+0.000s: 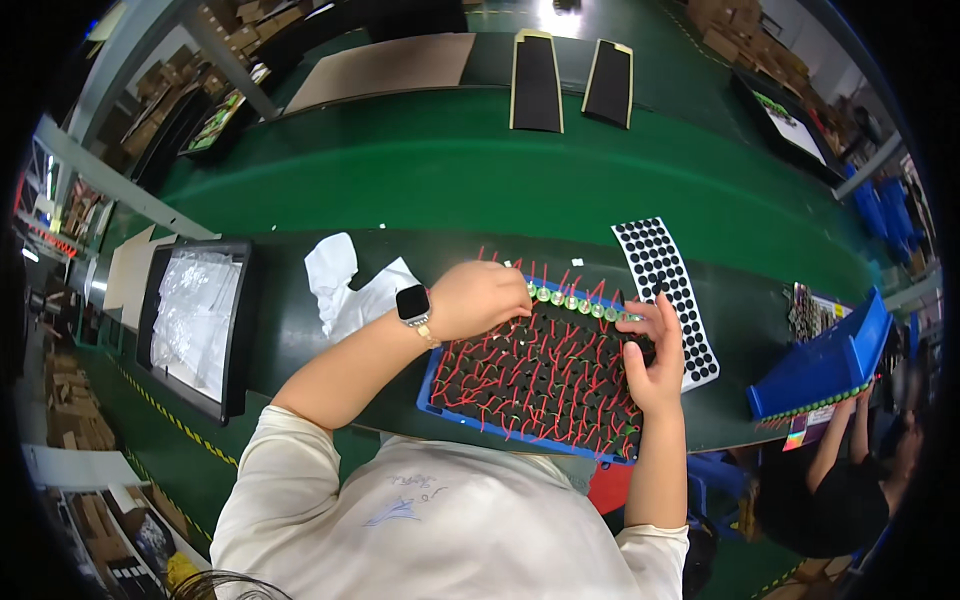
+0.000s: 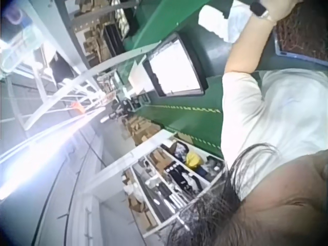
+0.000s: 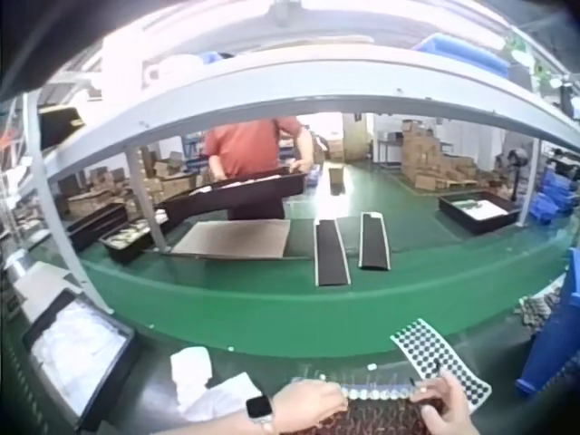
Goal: Assembling electronic components by applying labels to circuit boards and preparing packaging sleeves.
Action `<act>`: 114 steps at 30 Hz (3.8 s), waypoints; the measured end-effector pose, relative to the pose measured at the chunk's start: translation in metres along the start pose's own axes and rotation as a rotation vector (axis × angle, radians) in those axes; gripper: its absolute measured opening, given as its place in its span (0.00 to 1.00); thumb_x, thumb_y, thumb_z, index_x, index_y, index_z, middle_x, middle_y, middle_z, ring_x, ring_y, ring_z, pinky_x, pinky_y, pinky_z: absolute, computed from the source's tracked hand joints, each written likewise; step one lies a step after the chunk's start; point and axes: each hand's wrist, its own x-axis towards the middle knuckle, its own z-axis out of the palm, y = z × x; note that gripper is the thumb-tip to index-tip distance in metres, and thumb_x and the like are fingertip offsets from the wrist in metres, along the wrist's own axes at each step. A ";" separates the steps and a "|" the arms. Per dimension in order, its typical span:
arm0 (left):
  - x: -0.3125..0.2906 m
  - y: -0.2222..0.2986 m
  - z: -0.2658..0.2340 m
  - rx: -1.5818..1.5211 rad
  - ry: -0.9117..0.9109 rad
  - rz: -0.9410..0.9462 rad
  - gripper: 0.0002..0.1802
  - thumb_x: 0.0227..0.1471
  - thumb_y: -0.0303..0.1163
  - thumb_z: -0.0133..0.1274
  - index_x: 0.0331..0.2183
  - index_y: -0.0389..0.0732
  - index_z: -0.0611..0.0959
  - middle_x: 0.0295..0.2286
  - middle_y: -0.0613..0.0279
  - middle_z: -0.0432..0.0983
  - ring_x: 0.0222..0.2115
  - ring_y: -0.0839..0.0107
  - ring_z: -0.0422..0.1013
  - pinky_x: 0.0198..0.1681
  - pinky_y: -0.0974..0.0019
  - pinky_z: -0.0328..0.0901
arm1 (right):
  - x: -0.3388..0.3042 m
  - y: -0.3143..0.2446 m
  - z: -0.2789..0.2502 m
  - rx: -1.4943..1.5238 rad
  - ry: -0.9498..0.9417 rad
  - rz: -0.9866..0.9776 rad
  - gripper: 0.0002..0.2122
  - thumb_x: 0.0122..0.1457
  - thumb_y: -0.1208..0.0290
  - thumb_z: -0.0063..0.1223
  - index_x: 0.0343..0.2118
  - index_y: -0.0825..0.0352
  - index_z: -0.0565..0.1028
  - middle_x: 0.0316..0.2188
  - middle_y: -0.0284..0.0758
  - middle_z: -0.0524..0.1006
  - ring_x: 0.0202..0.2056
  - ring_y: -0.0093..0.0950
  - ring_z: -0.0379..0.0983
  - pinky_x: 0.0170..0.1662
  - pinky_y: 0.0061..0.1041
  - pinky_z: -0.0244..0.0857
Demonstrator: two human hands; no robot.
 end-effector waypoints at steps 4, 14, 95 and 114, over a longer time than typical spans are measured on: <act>-0.004 0.011 -0.007 0.057 -0.072 0.050 0.06 0.49 0.35 0.59 0.29 0.45 0.80 0.31 0.65 0.75 0.35 0.61 0.72 0.38 0.58 0.66 | 0.001 0.001 0.000 -0.007 -0.006 0.023 0.30 0.58 0.76 0.47 0.64 0.69 0.53 0.51 0.46 0.70 0.43 0.29 0.73 0.52 0.29 0.63; -0.004 0.017 -0.004 0.082 -0.149 -0.048 0.37 0.52 0.52 0.54 0.55 0.36 0.71 0.57 0.50 0.64 0.59 0.54 0.60 0.60 0.53 0.57 | 0.012 -0.020 0.006 -0.222 -0.165 0.035 0.35 0.53 0.81 0.48 0.65 0.68 0.50 0.55 0.49 0.68 0.52 0.40 0.71 0.58 0.36 0.60; 0.053 0.012 0.011 -0.011 -0.043 -0.310 0.07 0.44 0.39 0.61 0.28 0.48 0.85 0.43 0.70 0.77 0.58 0.60 0.63 0.61 0.41 0.49 | 0.071 -0.027 0.034 -0.276 -0.322 0.159 0.42 0.49 0.88 0.51 0.67 0.60 0.48 0.51 0.41 0.70 0.39 0.30 0.77 0.44 0.28 0.71; 0.025 0.050 -0.009 -0.017 0.075 -0.089 0.03 0.47 0.31 0.57 0.27 0.43 0.81 0.27 0.62 0.78 0.32 0.61 0.73 0.40 0.57 0.65 | 0.031 -0.030 -0.034 -0.214 0.069 0.125 0.40 0.55 0.84 0.44 0.68 0.62 0.38 0.57 0.49 0.65 0.50 0.34 0.72 0.55 0.34 0.64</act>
